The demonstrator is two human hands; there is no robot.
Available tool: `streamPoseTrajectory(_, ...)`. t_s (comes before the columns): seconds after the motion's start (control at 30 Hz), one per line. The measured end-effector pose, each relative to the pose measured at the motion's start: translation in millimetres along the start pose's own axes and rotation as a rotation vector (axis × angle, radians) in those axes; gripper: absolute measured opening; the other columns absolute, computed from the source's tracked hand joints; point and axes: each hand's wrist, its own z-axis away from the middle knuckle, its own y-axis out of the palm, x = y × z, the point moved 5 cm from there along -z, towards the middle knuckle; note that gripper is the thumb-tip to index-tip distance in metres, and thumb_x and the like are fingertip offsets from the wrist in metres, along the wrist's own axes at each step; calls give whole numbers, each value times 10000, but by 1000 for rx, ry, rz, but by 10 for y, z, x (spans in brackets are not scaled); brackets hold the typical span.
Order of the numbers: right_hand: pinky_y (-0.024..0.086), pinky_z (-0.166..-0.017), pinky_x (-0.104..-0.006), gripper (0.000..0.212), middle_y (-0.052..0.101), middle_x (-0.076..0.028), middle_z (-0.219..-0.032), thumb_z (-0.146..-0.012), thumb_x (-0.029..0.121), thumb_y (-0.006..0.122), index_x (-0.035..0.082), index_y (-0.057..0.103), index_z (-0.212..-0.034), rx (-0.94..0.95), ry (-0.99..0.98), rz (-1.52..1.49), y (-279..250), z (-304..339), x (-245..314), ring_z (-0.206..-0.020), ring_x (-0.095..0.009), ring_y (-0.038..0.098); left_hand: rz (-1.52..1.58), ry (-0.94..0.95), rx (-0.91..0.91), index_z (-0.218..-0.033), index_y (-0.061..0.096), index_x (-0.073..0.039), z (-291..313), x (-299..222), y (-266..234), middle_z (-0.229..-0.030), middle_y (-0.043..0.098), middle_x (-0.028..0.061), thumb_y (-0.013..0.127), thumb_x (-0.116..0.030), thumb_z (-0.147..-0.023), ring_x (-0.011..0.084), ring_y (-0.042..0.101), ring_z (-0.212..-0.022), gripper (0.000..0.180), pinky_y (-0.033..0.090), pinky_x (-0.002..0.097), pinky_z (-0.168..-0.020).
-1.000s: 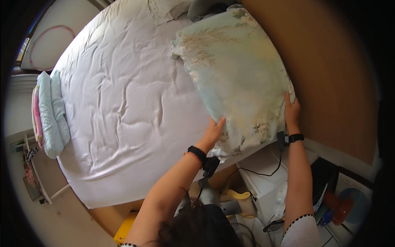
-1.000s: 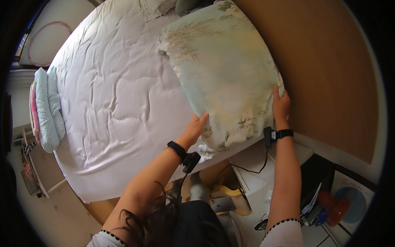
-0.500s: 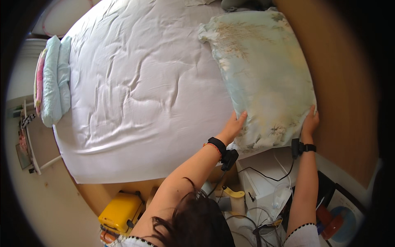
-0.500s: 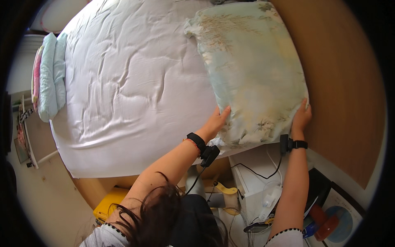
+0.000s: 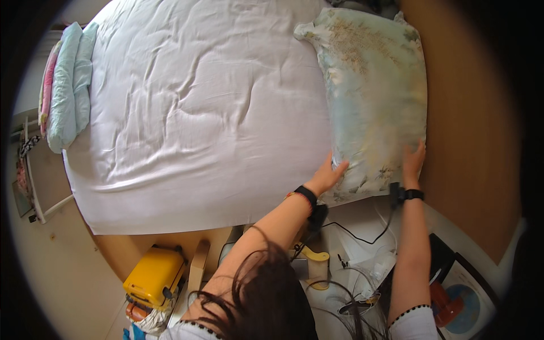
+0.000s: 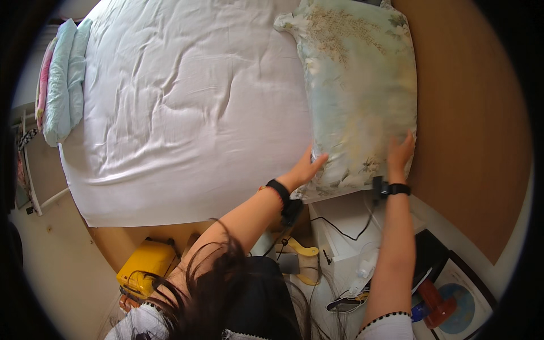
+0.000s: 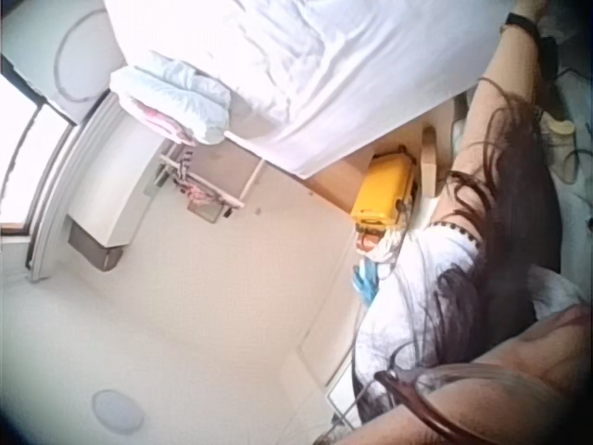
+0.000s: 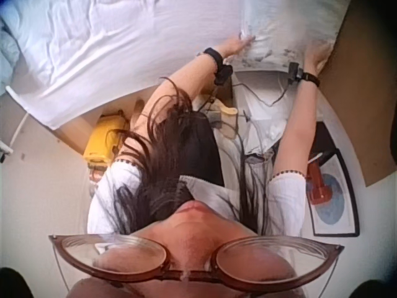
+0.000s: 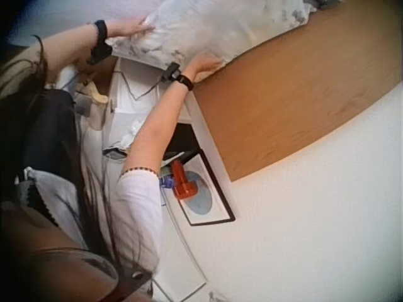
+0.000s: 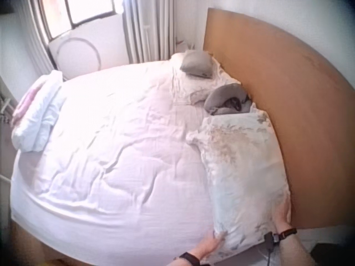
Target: The person folds a light blue duvet on a bed, then folds a pink patterned blanket and places it on top. They also fold a pillow and smooth the white fitted sheet. The person wears green slippers and uses both hands to fold and arrange the bedding items.
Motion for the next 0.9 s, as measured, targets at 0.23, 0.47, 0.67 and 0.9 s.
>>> streamPoseTrajectory(0.23, 516, -787, -363, 285, 663, -111, -987, -823, 138, 705, 48, 642, -1085, 682, -475, -743, 495, 2001, 2644, -899, -263, 639, -670, 41, 609, -1303, 564, -37, 1553, 1370, -665, -1171, 638, 229, 584, -446, -899, 350, 627, -1055, 576, 492, 421, -891)
streamPoseTrajectory(0.47, 495, -693, -343, 250, 627, -81, -810, -770, 192, 757, 55, 673, -962, 566, -229, -508, 1445, 2680, 3182, -756, -245, 602, 31, -836, 320, -1140, 636, -51, 2987, 1912, -1309, -1029, 665, 80, 578, -271, -948, 165, 635, -941, 297, 524, 293, -800)
streamPoseTrajectory(0.67, 488, -661, -395, 181, 631, -99, -707, -769, 209, 738, 37, 681, -760, 599, -76, -544, 1739, 2831, 2921, -705, -279, 608, 147, -643, 16, -1067, 630, -25, 3320, 2129, -2254, -934, 669, 63, 572, -145, -931, 144, 635, -859, 191, 519, 281, -765)
streamPoseTrajectory(0.9, 493, -629, -335, 225, 653, -98, -698, -808, 227, 729, 7, 690, -831, 592, 32, -449, 1318, 3789, 1662, -644, -204, 620, -211, -488, -403, -1019, 638, -25, 3376, 1991, -3523, -904, 683, 114, 603, -153, -862, 218, 639, -836, 206, 508, 334, -757)
